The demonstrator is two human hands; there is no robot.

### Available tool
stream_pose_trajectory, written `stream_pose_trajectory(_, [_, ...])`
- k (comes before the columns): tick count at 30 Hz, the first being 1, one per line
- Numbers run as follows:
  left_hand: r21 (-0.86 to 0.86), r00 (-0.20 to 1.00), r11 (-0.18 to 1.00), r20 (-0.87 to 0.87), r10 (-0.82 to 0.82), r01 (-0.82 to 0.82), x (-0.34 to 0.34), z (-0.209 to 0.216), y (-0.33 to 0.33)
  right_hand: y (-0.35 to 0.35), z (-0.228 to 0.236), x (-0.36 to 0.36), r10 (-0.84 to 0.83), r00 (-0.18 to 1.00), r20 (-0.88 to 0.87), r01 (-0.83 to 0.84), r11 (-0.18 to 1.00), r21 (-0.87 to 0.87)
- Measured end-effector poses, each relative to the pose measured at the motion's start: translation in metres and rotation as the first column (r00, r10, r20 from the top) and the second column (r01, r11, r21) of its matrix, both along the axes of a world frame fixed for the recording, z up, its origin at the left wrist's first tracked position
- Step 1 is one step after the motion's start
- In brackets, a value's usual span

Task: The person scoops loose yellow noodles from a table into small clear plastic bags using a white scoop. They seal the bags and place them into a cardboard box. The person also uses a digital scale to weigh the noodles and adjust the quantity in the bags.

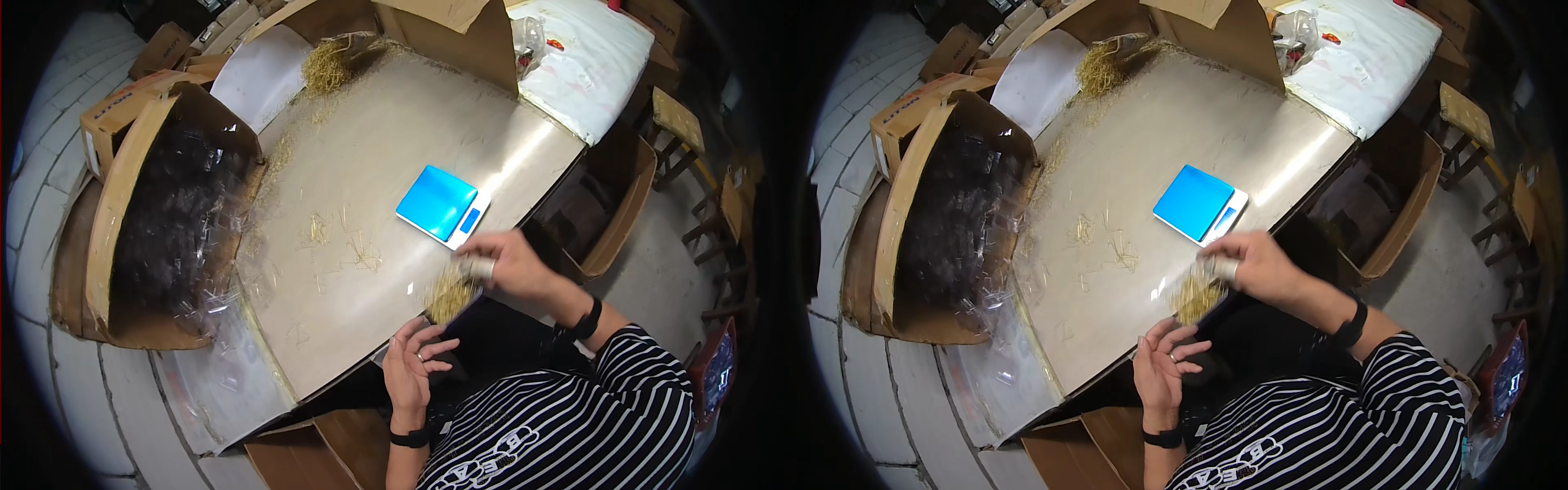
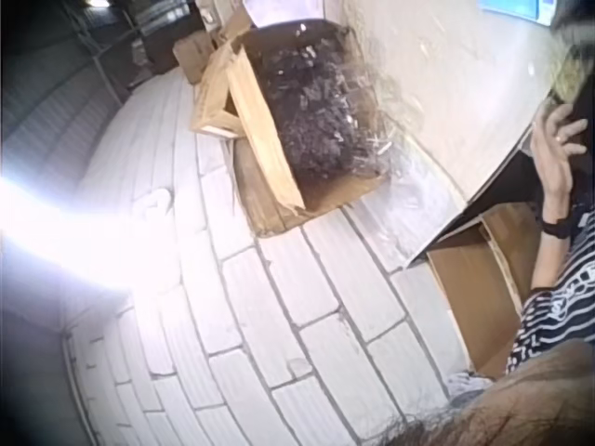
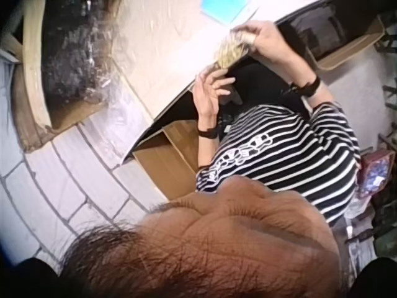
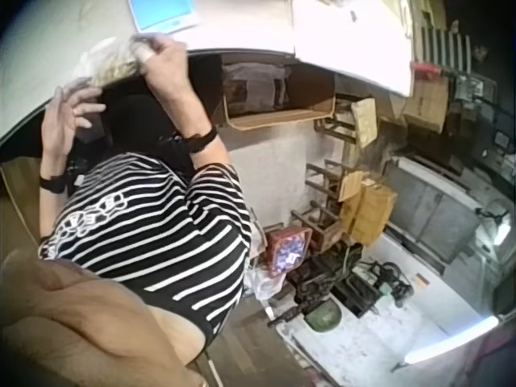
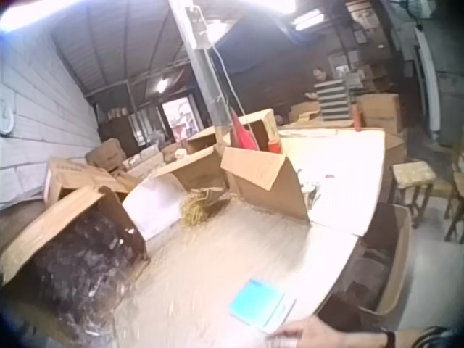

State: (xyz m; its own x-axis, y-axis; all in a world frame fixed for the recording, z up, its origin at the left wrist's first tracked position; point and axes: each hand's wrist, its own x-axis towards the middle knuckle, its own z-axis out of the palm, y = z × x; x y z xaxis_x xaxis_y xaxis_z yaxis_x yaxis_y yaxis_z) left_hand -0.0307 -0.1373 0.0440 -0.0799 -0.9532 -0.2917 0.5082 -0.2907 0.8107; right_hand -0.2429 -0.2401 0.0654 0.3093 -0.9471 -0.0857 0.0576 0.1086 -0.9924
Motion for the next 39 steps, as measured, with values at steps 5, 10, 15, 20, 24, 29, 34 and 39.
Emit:
stream_pose_trajectory(5, [0.017, 0.998, 1.0, 0.066, -0.018, 0.017, 0.004, -0.011, 0.001, -0.09, 0.022, -0.022, -0.175, 0.982, -0.07, 0.165, 0.978, -0.129])
stream_pose_trajectory(10, [0.046, 0.995, 0.999, 0.095, -0.028, 0.024, 0.001, -0.009, 0.003, -0.138, -0.01, -0.024, -0.151, 0.966, -0.211, 0.094, 0.962, -0.258])
stream_pose_trajectory(15, [0.051, 0.994, 0.999, 0.106, 0.011, -0.016, 0.011, -0.007, 0.003, -0.134, -0.025, -0.04, -0.587, 0.738, -0.333, 0.361, 0.76, -0.54])
stream_pose_trajectory(20, [0.016, 0.947, 0.998, 0.316, 0.057, -0.065, 0.034, 0.017, -0.018, -0.104, -0.034, -0.079, -0.645, 0.737, -0.203, 0.501, 0.722, -0.478])
stream_pose_trajectory(24, [0.005, 0.843, 0.996, 0.533, 0.072, -0.088, 0.037, 0.041, -0.072, -0.085, -0.047, -0.084, -0.675, 0.72, -0.162, 0.454, 0.634, -0.626])
stream_pose_trajectory(29, [0.05, 0.806, 0.999, 0.592, -0.024, -0.007, 0.017, 0.036, -0.145, -0.082, -0.043, -0.079, -0.694, 0.698, -0.176, 0.388, 0.573, -0.721])
stream_pose_trajectory(34, [0.065, 0.768, 0.998, 0.638, -0.059, 0.023, 0.0, 0.032, -0.182, -0.082, -0.046, -0.078, -0.696, 0.704, -0.14, 0.371, 0.529, -0.763])
stream_pose_trajectory(39, [0.075, 0.773, 0.996, 0.63, -0.082, 0.045, -0.013, 0.031, -0.188, -0.081, -0.048, -0.079, -0.717, 0.685, -0.128, 0.385, 0.506, -0.772])
